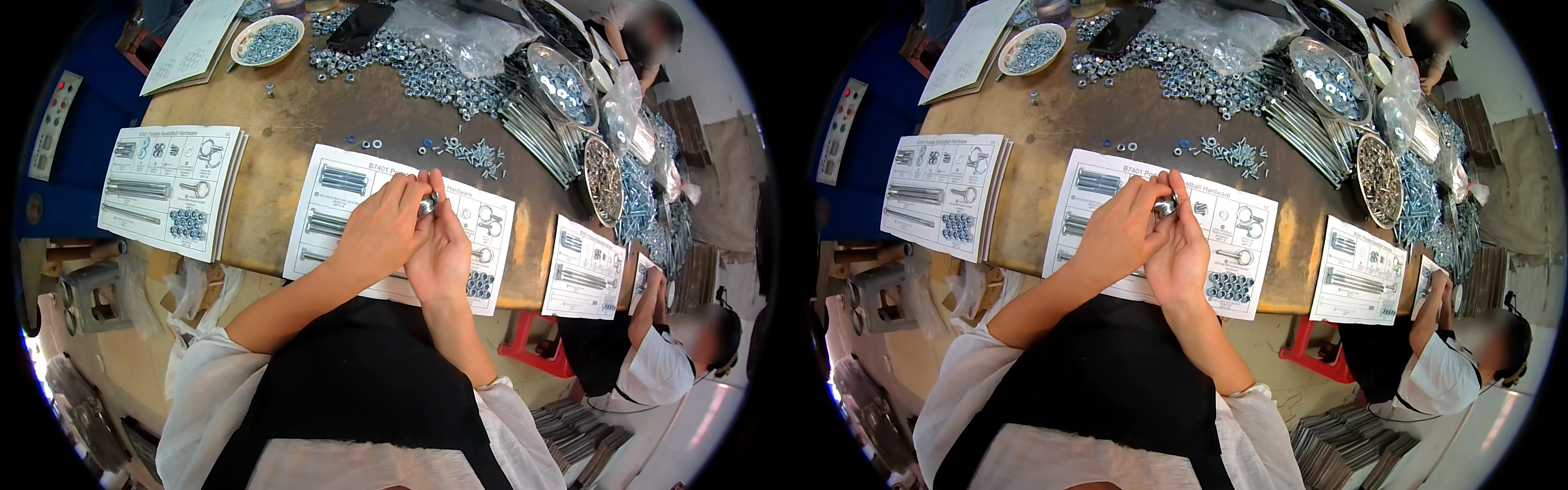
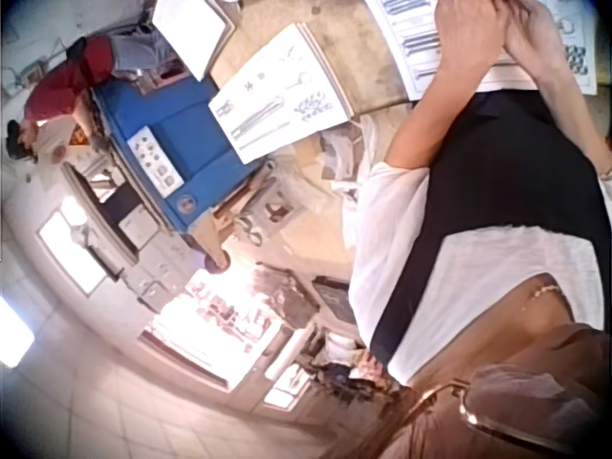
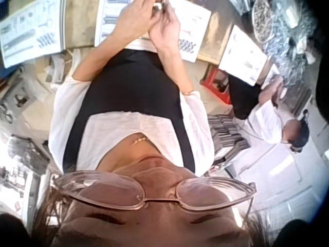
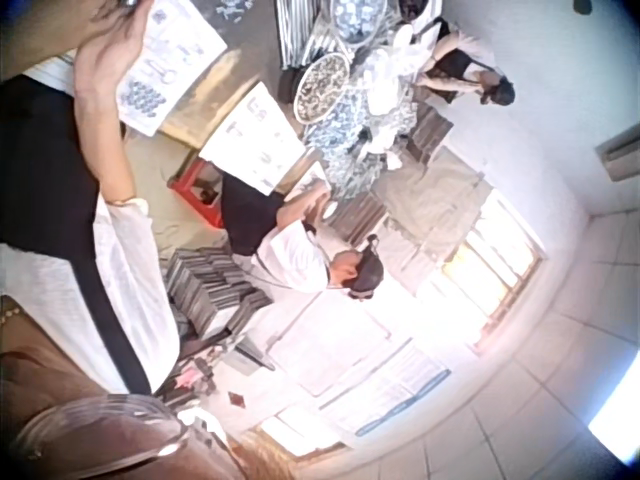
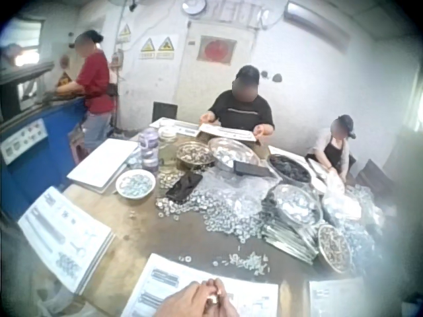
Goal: The person sorts small metal hardware components, including nuts, bolts, and washers, from a large pile on a table. They place the items onto a printed instruction sheet that shows diagrams of the parts. The person repeatedly picks up components and arranges them in designated spots on the sheet.
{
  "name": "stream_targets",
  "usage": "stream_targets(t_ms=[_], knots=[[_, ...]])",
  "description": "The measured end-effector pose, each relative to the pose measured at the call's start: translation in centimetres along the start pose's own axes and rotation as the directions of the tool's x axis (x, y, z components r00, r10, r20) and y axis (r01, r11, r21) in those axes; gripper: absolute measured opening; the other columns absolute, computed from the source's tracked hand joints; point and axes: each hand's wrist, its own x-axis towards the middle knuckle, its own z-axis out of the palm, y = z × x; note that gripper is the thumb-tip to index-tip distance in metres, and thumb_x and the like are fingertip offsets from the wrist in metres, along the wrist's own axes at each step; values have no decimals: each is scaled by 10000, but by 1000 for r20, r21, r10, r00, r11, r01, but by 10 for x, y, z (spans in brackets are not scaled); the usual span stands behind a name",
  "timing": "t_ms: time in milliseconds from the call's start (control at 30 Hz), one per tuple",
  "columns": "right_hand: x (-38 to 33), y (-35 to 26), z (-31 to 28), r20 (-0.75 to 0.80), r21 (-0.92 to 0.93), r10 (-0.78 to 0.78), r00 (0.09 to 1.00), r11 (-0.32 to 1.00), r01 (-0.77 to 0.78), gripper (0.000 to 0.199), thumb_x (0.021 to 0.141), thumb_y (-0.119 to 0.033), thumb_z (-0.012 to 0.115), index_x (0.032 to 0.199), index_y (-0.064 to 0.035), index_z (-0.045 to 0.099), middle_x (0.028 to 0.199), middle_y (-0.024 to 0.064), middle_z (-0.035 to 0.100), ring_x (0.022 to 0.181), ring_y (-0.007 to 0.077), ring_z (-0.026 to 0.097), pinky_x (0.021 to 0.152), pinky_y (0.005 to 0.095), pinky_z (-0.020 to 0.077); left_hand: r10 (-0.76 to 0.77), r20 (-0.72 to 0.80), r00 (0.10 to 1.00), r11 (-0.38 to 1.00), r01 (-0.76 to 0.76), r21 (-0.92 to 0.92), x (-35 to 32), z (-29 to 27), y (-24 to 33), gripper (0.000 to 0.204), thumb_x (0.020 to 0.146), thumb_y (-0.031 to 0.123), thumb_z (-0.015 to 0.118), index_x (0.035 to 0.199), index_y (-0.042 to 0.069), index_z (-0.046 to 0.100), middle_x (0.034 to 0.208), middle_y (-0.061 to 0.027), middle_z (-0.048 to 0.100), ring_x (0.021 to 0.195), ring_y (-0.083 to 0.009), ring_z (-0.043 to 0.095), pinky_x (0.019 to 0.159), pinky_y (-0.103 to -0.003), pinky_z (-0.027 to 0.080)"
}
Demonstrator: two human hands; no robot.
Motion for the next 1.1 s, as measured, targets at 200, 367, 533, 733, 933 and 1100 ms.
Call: stream_targets(t_ms=[200, 367, 533, 733, 933, 1100], knots=[[16, -11, -37, 63, 84, 65, 996, 994, -70, 297, 1094, -240, 369, 1233, -64, 564, 1179, 81, 600, 1161, 194, 532, 1044, 378, 416, 42, 105, 994, 961, -12, -275, 9, -17, -8, 440, 787, 98, 773, 1190, 77, 596, 1003, -36, 705, 697, -163, 611, 609, -278, 482], [-8, -33, -45, 173, -434, 193, 966, 895, -101, 360, 1057, -374, 494, 941, -48, 590, 649, -66, 444, 534, 42, 303, 508, 224, 199, 11, 584, 812, 692, 415, -591, 7, -73, -4, 559, 774, 76, 818, 1285, 73, 588, 949, 38, 734, 605, -11, 447, 567, -191, 362], [-40, -50, -50, 264, -834, 530, 806, 545, -85, 213, 875, -197, 794, 971, -44, 680, 634, -93, 348, 609, 28, 328, 563, 218, 291, 203, 773, 601, 572, 568, -592, -9, -68, -17, 635, 790, 90, 802, 1379, 99, 566, 943, 65, 723, 594, -47, 465, 571, -213, 374], [-50, -52, -35, 234, -819, 558, 796, 554, -147, 186, 793, -33, 846, 818, -57, 664, 635, -92, 352, 644, 43, 349, 626, 241, 398, 295, 767, 570, 677, 441, -589, 1, -66, -16, 599, 777, 133, 832, 1326, 106, 596, 893, 74, 739, 583, -59, 462, 553, -222, 378], [-54, -42, -39, 301, -796, 326, 896, 603, 48, 131, 832, -46, 816, 945, -43, 750, 614, -97, 331, 607, 27, 311, 574, 230, 338, 252, 595, 763, 695, 285, -660, -5, -61, -18, 423, 731, 123, 865, 1123, 64, 718, 930, 3, 699, 718, -113, 574, 636, -262, 463], [-61, -49, -28, 205, -866, 227, 952, 496, 68, 311, 857, -73, 791, 1165, -60, 753, 572, -99, 286, 557, 23, 252, 518, 232, 213, 356, 208, 911, 846, -220, -486, -20, -64, -7, 353, 714, 80, 846, 1048, 143, 751, 1018, 13, 683, 873, -193, 655, 717, -304, 515]])
